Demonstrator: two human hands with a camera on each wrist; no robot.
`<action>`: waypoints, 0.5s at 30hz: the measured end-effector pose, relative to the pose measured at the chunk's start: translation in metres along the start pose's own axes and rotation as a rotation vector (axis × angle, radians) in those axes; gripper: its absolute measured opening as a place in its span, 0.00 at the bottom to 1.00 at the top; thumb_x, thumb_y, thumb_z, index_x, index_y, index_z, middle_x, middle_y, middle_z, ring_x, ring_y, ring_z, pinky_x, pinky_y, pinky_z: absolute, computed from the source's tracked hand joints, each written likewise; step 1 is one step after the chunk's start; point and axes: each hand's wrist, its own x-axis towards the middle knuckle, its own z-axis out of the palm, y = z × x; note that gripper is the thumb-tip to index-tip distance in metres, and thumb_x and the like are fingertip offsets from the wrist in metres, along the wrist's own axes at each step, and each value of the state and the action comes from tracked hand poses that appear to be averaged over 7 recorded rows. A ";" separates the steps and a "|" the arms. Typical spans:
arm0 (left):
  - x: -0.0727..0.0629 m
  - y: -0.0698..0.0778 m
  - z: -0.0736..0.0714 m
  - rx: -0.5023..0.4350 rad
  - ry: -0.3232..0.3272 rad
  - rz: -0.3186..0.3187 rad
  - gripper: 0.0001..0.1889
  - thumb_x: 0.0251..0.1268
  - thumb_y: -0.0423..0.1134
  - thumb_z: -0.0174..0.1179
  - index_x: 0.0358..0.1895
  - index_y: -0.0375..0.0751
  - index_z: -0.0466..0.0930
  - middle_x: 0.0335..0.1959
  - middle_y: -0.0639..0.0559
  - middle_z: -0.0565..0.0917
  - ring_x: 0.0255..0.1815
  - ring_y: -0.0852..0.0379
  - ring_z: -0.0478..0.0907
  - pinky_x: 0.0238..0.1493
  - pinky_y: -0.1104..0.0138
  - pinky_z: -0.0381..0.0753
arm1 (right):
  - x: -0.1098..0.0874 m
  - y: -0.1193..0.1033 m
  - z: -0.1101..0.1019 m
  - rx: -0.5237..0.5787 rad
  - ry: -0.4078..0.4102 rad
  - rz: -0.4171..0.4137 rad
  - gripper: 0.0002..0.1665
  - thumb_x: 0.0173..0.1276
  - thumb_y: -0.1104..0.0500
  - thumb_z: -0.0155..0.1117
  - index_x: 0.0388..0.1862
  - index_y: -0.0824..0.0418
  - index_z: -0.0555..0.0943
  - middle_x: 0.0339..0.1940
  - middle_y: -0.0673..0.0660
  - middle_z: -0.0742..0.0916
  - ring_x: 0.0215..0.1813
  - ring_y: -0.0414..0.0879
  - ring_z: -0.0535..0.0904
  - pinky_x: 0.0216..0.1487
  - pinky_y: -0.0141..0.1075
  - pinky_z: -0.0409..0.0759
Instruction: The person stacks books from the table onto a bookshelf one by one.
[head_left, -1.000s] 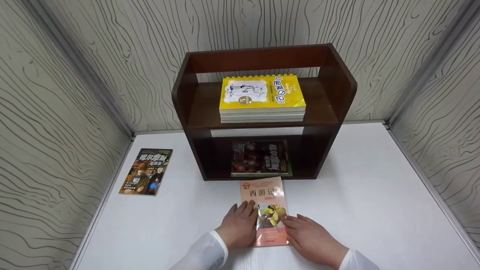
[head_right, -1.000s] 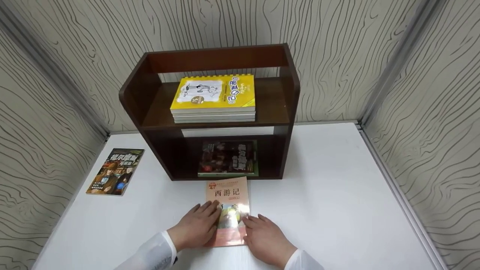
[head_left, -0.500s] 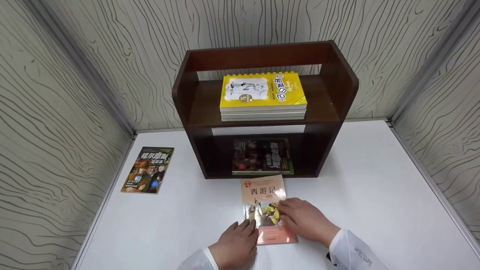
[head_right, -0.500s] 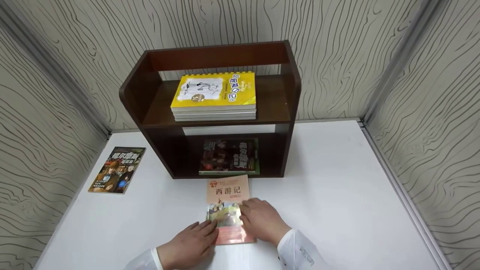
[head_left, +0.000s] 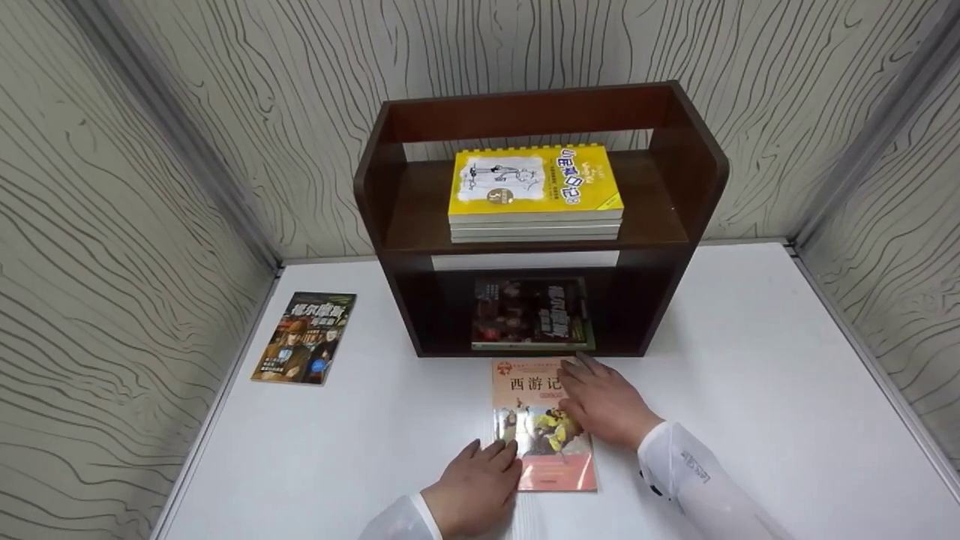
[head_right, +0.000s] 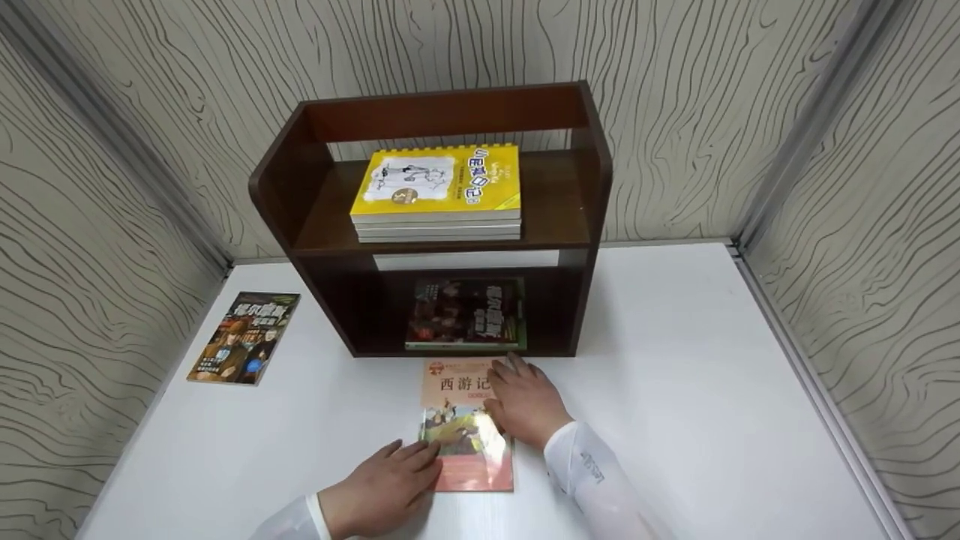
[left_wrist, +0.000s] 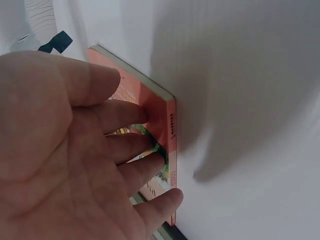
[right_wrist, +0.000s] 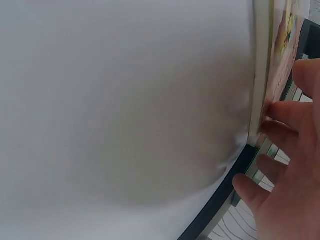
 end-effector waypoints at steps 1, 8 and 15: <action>0.000 -0.001 -0.001 0.001 -0.007 -0.007 0.23 0.79 0.49 0.41 0.69 0.45 0.71 0.72 0.51 0.67 0.72 0.54 0.62 0.67 0.52 0.66 | -0.002 0.001 0.001 -0.003 0.002 0.000 0.32 0.77 0.43 0.49 0.71 0.61 0.70 0.74 0.58 0.69 0.76 0.59 0.55 0.72 0.55 0.57; 0.000 -0.006 -0.006 0.006 -0.010 -0.045 0.23 0.79 0.48 0.42 0.67 0.46 0.74 0.70 0.53 0.70 0.70 0.55 0.65 0.68 0.52 0.65 | -0.023 0.007 0.004 -0.017 0.046 -0.026 0.30 0.77 0.45 0.49 0.70 0.60 0.72 0.74 0.57 0.70 0.75 0.59 0.58 0.70 0.57 0.59; -0.001 -0.011 -0.006 0.036 0.064 -0.054 0.23 0.77 0.50 0.43 0.68 0.46 0.73 0.68 0.52 0.73 0.69 0.53 0.67 0.67 0.51 0.66 | -0.054 0.006 0.004 -0.037 0.073 -0.049 0.29 0.77 0.46 0.51 0.68 0.62 0.74 0.73 0.55 0.71 0.75 0.58 0.60 0.71 0.56 0.58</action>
